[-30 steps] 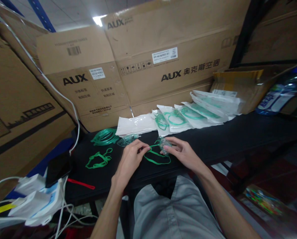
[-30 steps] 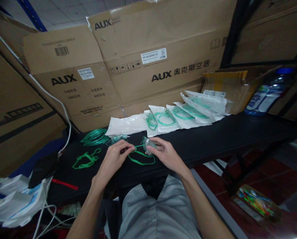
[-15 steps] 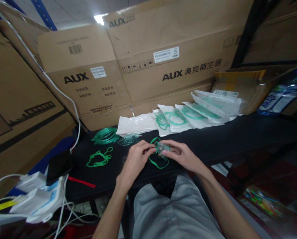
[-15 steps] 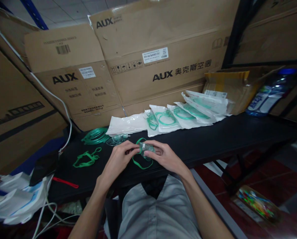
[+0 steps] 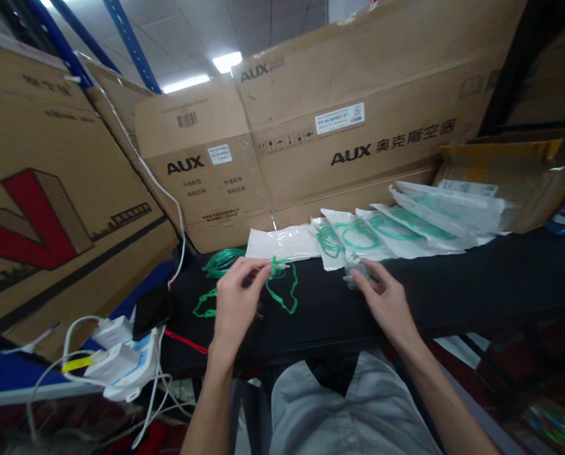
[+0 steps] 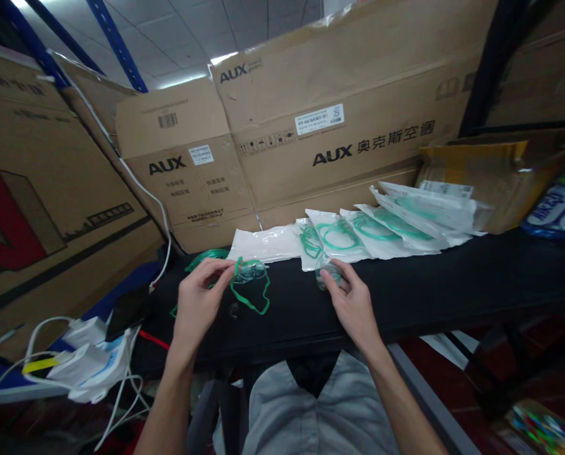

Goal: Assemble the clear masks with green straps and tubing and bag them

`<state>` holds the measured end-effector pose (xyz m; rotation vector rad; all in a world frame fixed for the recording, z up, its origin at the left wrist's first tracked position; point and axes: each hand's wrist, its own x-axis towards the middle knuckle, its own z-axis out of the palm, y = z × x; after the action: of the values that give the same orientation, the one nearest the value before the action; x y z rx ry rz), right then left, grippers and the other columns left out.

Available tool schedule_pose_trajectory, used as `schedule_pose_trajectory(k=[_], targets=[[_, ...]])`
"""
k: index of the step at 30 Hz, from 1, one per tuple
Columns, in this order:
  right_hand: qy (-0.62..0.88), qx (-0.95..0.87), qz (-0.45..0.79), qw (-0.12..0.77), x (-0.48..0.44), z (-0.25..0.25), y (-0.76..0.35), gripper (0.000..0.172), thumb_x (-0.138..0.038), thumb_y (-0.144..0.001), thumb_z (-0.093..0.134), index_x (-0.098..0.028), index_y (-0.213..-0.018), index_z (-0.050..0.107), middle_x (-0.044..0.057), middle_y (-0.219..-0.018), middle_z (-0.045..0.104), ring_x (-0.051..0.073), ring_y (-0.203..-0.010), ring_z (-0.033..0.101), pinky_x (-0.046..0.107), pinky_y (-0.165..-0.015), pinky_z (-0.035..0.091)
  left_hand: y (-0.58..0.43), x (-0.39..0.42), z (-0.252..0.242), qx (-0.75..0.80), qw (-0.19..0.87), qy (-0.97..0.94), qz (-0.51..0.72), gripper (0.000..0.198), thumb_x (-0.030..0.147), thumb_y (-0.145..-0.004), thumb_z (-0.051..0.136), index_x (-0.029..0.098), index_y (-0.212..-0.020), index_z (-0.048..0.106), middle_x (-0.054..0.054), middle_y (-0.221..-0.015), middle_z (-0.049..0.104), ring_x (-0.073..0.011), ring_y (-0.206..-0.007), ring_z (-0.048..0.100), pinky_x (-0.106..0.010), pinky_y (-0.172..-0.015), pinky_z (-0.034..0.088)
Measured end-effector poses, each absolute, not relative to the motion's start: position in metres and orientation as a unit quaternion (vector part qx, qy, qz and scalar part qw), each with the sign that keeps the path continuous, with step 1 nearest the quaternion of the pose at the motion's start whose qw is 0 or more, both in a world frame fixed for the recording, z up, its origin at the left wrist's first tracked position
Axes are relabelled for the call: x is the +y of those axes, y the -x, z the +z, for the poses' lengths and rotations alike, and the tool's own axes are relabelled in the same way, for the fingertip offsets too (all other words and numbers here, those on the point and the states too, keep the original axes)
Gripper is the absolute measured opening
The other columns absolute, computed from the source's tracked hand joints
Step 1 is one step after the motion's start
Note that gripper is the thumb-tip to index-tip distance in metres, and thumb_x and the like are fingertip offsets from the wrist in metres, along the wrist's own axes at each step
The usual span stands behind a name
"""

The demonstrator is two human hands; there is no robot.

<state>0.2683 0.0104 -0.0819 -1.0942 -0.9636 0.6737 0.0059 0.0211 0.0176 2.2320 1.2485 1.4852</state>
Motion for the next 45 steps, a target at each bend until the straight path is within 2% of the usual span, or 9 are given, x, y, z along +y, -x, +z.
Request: schedule_pose_trajectory(k=[6, 11, 16, 19, 22, 25, 31, 38, 45], targets=[[0.491, -0.481, 0.317, 0.653, 0.01, -0.083, -0.264, 0.056, -0.055, -0.079, 0.074, -0.016, -0.118, 0.064, 0.012, -0.112, 0.073, 0.028, -0.097, 0.074, 0.04, -0.089, 0.06, 0.075, 0.029, 0.03, 0.539, -0.036, -0.665, 0.516, 0.03, 0.046, -0.088, 0.065, 0.019, -0.095, 0.075, -0.004, -0.093, 0.072, -0.0189, -0.082, 0.066, -0.027, -0.077, 0.049], [0.491, -0.517, 0.319, 0.624, 0.011, -0.087, -0.266, 0.051, -0.051, -0.084, 0.07, -0.017, -0.121, 0.064, 0.012, -0.116, 0.072, 0.027, -0.102, 0.072, 0.039, -0.092, 0.058, 0.13, 0.053, 0.006, 0.691, -0.008, -0.666, 0.279, 0.032, 0.047, -0.087, 0.059, 0.025, -0.098, 0.079, -0.005, -0.101, 0.076, -0.0284, -0.096, 0.069, -0.034, -0.084, 0.048], [0.486, -0.547, 0.315, 0.605, 0.009, -0.086, -0.266, 0.046, -0.046, -0.086, 0.07, -0.02, -0.123, 0.066, 0.01, -0.123, 0.07, 0.027, -0.107, 0.069, 0.039, -0.096, 0.056, 0.144, 0.061, -0.009, 0.738, 0.029, -0.665, 0.111, 0.041, 0.042, -0.094, 0.048, 0.023, -0.119, 0.074, -0.009, -0.124, 0.071, -0.034, -0.119, 0.062, -0.04, -0.094, 0.047], [0.471, -0.589, 0.294, 0.587, 0.008, -0.084, -0.266, 0.041, -0.042, -0.087, 0.07, -0.022, -0.123, 0.068, 0.009, -0.125, 0.069, 0.026, -0.111, 0.067, 0.039, -0.096, 0.055, 0.139, 0.058, -0.005, 0.745, 0.003, -0.658, 0.11, 0.045, 0.035, -0.095, 0.044, 0.016, -0.127, 0.07, -0.013, -0.132, 0.067, -0.0341, -0.125, 0.059, -0.041, -0.099, 0.046], [0.458, -0.641, 0.251, 0.562, 0.005, -0.081, -0.265, 0.037, -0.037, -0.088, 0.07, -0.025, -0.123, 0.068, 0.008, -0.123, 0.069, 0.026, -0.112, 0.066, 0.039, -0.097, 0.054, 0.112, 0.053, 0.005, 0.701, -0.025, -0.685, 0.198, 0.045, 0.043, -0.096, 0.045, 0.019, -0.124, 0.072, -0.012, -0.128, 0.068, -0.0336, -0.118, 0.062, -0.041, -0.098, 0.046], [0.454, -0.669, 0.221, 0.545, 0.001, -0.078, -0.262, 0.038, -0.033, -0.087, 0.072, -0.026, -0.125, 0.067, 0.007, -0.125, 0.069, 0.026, -0.116, 0.064, 0.039, -0.1, 0.051, 0.063, 0.045, 0.009, 0.602, 0.075, -0.736, 0.299, 0.048, 0.057, -0.095, 0.048, 0.021, -0.112, 0.076, -0.009, -0.114, 0.075, -0.0299, -0.105, 0.067, -0.037, -0.093, 0.048], [0.425, -0.693, 0.204, 0.545, -0.004, -0.074, -0.255, 0.035, -0.03, -0.086, 0.074, -0.027, -0.12, 0.071, 0.007, -0.123, 0.07, 0.027, -0.117, 0.064, 0.041, -0.104, 0.049, -0.032, 0.029, -0.009, 0.425, 0.359, -0.784, 0.274, 0.044, 0.054, -0.097, 0.051, 0.019, -0.099, 0.077, -0.004, -0.099, 0.077, -0.0238, -0.094, 0.068, -0.031, -0.085, 0.05], [0.418, -0.651, 0.269, 0.574, -0.006, -0.073, -0.245, 0.03, -0.036, -0.09, 0.07, -0.03, -0.119, 0.073, 0.006, -0.127, 0.067, 0.025, -0.119, 0.062, 0.039, -0.105, 0.049, -0.05, 0.026, -0.021, 0.376, 0.42, -0.768, 0.303, 0.039, 0.048, -0.098, 0.052, 0.016, -0.102, 0.074, -0.003, -0.093, 0.072, -0.019, -0.089, 0.062, -0.026, -0.081, 0.047], [0.374, -0.582, 0.409, 0.595, -0.012, -0.067, -0.24, 0.03, -0.039, -0.089, 0.071, -0.023, -0.115, 0.073, 0.007, -0.121, 0.069, 0.022, -0.116, 0.064, 0.031, -0.099, 0.053, -0.044, 0.027, -0.015, 0.349, 0.535, -0.715, 0.285, 0.03, 0.038, -0.094, 0.06, 0.017, -0.107, 0.078, -0.006, -0.102, 0.075, -0.0213, -0.098, 0.066, -0.032, -0.094, 0.05]])
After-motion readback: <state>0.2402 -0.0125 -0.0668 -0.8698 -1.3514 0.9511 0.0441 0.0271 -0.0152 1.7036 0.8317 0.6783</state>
